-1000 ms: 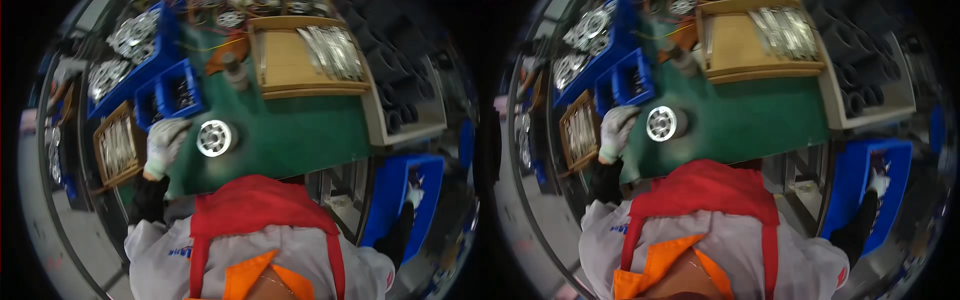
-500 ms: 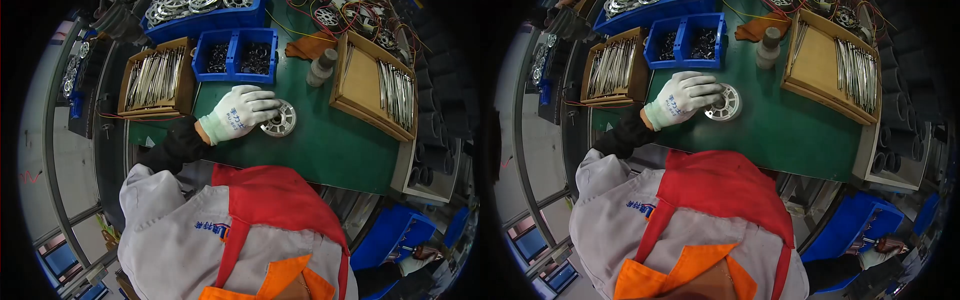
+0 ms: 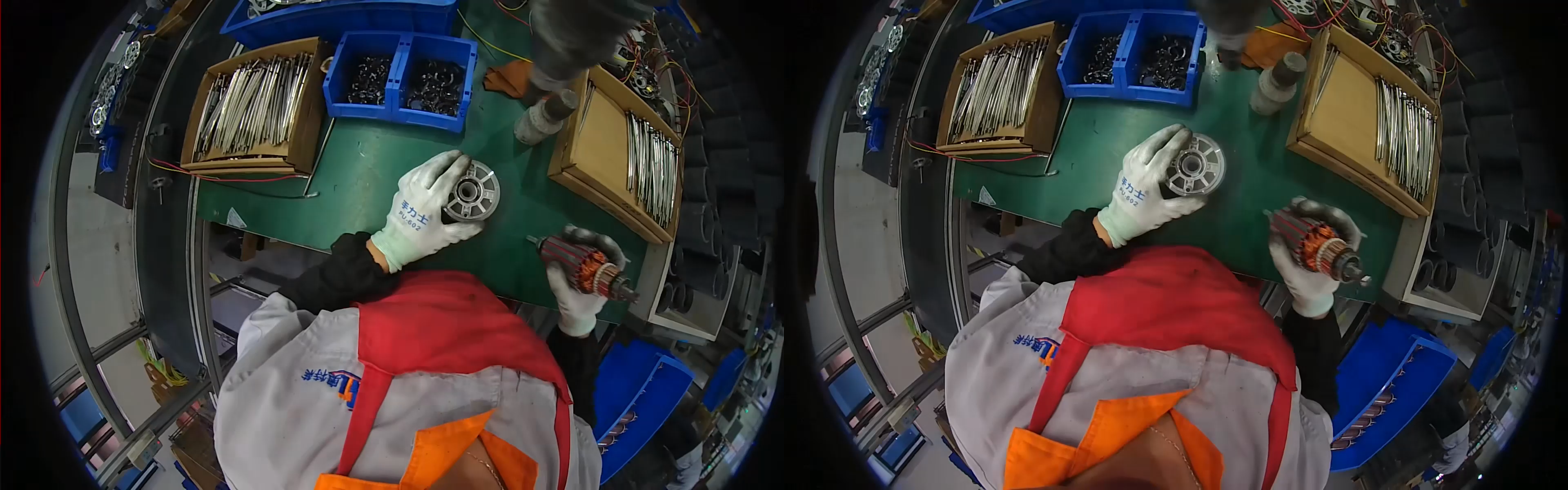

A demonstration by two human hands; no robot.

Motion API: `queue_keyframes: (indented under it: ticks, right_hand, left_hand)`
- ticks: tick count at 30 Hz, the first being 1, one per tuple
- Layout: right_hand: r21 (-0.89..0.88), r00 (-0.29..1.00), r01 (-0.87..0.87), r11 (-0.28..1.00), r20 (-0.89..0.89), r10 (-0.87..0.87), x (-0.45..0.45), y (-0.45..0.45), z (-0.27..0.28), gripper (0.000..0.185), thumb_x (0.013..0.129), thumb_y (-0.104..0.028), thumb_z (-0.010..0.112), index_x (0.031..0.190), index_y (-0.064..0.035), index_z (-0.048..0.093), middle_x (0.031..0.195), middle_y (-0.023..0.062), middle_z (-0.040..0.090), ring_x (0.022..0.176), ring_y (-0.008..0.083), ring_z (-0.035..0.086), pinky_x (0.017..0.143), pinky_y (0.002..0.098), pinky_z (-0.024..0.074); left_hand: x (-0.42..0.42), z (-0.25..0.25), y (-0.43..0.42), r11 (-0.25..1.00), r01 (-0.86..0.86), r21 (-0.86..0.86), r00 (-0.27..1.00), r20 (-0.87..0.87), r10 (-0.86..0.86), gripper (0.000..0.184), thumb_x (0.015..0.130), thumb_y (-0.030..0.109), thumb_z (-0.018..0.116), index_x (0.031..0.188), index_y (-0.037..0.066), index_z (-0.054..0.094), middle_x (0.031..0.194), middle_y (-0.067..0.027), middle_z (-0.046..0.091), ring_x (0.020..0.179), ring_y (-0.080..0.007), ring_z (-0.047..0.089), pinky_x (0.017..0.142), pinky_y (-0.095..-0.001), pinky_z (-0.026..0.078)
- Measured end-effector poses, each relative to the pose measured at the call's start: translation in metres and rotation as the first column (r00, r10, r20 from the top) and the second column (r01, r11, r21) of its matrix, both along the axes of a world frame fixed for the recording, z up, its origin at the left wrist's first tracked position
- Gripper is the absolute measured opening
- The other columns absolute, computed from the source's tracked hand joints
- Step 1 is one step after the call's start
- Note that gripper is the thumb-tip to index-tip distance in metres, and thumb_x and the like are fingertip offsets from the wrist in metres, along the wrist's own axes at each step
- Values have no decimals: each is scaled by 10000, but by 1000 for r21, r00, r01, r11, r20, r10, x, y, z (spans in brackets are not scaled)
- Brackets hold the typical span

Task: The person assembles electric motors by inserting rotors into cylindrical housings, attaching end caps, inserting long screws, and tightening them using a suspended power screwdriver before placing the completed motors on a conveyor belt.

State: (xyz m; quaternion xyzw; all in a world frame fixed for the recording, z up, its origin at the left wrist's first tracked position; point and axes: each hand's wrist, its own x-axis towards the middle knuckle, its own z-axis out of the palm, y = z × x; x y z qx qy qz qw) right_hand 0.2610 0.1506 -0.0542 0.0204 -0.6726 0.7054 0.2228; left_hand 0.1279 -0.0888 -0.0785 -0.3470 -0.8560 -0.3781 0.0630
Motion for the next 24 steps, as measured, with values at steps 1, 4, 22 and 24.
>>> queue_keyframes:
  ticks: [1,4,22,24]
  right_hand:
    - [5,1000,-5,1000,6,5,-2,-4,-5,780,700,98,781,1331,-116,375,1232,129,560,1199,297,546,997,466,494]
    - [16,992,-108,994,61,107,-6,-8,-4,812,685,50,809,1346,-105,364,1223,131,562,1190,297,550,1003,477,482]
    - [107,854,-335,936,-386,350,-93,-48,73,351,882,-170,625,1206,-71,536,1029,149,598,985,311,611,882,503,488]
    - [53,914,-305,951,-263,308,-105,-65,62,342,871,-108,619,1195,-42,532,1046,176,605,999,328,612,897,515,487]
  left_hand:
    - [0,-5,1,998,0,58,1000,7,-1,884,618,386,835,1333,-4,490,1328,-196,522,1237,-356,508,1023,-442,423]
    - [-4,-8,1,988,1,158,1000,24,-5,866,611,358,828,1316,-19,497,1312,-223,527,1195,-387,538,987,-460,461]
    - [-8,-14,3,960,15,281,1000,2,-16,826,599,338,830,1278,-25,531,1269,-228,555,1139,-391,580,973,-445,490]
    - [-8,-17,2,960,24,278,1000,4,-26,846,600,348,833,1300,-11,521,1297,-213,542,1167,-377,565,987,-439,476]
